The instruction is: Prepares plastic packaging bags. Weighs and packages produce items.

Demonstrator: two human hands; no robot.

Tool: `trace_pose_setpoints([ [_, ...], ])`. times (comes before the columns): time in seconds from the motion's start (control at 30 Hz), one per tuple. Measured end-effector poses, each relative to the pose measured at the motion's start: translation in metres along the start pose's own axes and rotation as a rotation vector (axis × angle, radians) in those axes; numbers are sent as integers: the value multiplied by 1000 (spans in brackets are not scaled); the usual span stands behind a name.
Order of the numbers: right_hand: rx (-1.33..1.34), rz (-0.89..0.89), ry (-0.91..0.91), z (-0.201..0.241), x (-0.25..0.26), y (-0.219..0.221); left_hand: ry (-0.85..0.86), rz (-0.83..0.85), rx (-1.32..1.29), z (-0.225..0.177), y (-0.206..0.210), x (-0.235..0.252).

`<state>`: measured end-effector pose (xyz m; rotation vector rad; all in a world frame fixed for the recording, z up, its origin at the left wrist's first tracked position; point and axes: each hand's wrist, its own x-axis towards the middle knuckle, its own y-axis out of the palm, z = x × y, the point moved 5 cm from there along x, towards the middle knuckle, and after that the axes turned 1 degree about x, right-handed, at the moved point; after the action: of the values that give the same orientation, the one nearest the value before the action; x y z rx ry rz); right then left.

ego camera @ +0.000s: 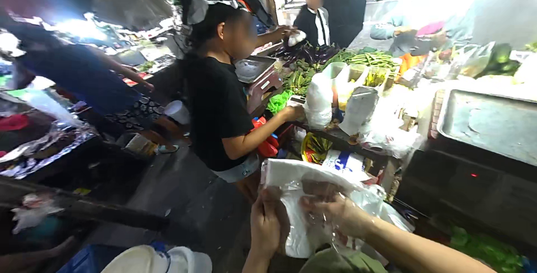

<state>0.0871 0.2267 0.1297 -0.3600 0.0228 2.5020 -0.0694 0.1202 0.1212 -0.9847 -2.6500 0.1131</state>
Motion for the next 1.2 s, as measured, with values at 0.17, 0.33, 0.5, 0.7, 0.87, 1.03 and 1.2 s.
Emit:
trace_pose_setpoints([
  [0.17, -116, -20, -287, 11, -2, -9, -55, 2, -141, -2, 4, -3],
  [0.33, -161, -8, -299, 18, 1, -2, -26, -58, -100, -8, 2, -6],
  [0.5, -172, 53, -254, 17, 0, 1, 30, -68, -25, -14, 5, -12],
  [0.7, -180, 27, -319, 13, -3, -1, -60, -23, -141, -11, 0, -7],
  [0.87, -173, 16, -384, 19, -9, -4, -85, -34, -224, -21, -3, -6],
  [1.03, -201, -21, -525, 24, -15, -9, -82, 43, -322, -17, -5, -2],
  [1.2, -125, -32, -571, 25, -19, -17, -232, -152, -261, -18, -14, 1],
])
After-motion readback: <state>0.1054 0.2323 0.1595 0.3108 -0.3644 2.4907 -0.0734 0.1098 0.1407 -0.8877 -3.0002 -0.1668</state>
